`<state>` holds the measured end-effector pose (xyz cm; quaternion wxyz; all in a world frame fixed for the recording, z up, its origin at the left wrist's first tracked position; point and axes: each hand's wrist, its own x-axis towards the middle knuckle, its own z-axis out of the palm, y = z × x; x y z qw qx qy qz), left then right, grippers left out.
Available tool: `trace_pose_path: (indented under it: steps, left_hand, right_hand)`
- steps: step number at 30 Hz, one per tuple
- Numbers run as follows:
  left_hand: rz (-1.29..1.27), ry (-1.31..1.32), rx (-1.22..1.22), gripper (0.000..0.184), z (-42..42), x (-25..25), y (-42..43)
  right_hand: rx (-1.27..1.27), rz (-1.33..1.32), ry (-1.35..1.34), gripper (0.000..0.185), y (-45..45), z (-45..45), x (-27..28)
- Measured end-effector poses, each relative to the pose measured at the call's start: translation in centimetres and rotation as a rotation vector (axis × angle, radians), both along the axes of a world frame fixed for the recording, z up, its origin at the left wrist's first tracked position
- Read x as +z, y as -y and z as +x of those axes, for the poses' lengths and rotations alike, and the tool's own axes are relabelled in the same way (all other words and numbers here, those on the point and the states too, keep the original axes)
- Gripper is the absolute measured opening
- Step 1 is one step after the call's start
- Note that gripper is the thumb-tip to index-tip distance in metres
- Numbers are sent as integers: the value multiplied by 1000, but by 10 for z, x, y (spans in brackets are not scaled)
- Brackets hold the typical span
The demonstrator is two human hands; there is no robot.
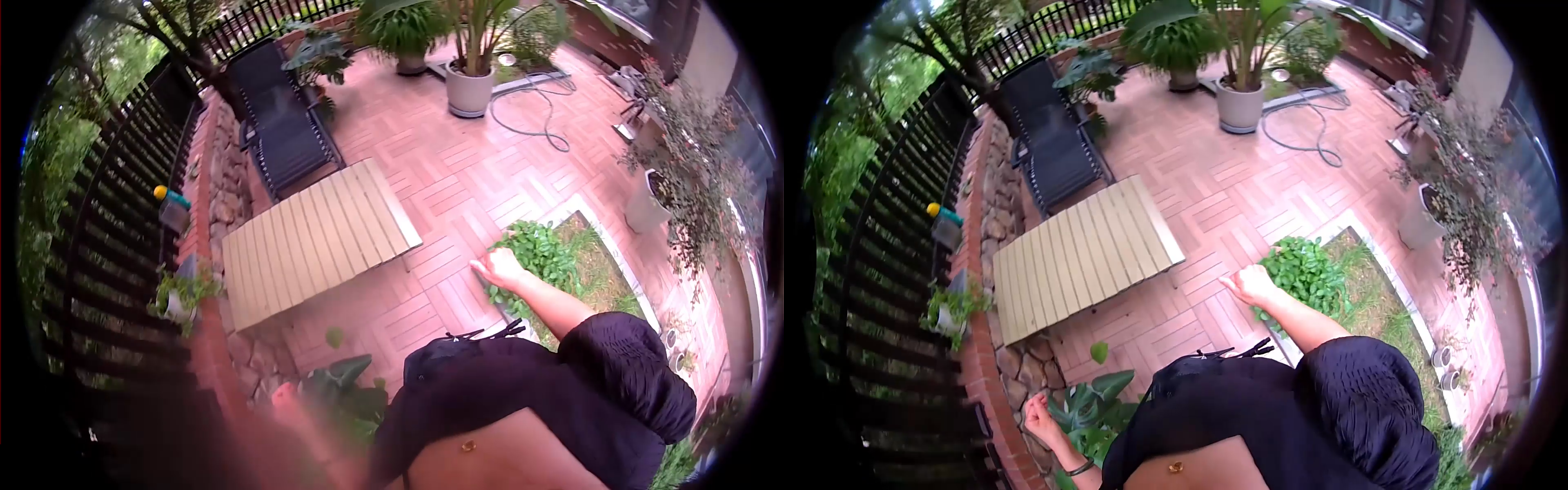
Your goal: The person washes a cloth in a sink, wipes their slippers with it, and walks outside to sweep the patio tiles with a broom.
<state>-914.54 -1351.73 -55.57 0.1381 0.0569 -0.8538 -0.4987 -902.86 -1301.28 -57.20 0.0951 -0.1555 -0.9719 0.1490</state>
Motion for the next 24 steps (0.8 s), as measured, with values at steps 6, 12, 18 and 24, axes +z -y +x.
trace_pose_path:
  steps: [6,12,18,24]
  left_hand:
    - [256,-157,-478,38,-58,46,-235]
    - [283,-65,-661,26,-97,41,-344]
    - [231,-14,-613,28,-189,33,-406]
    - [317,-164,-642,34,-283,54,-525]
  right_hand:
    - [-282,-115,185,50,-116,76,-9]
    - [-503,-120,209,25,-188,152,-94]
    - [-568,-120,283,25,-259,152,-154]
    - [-889,-85,199,46,-327,109,-128]
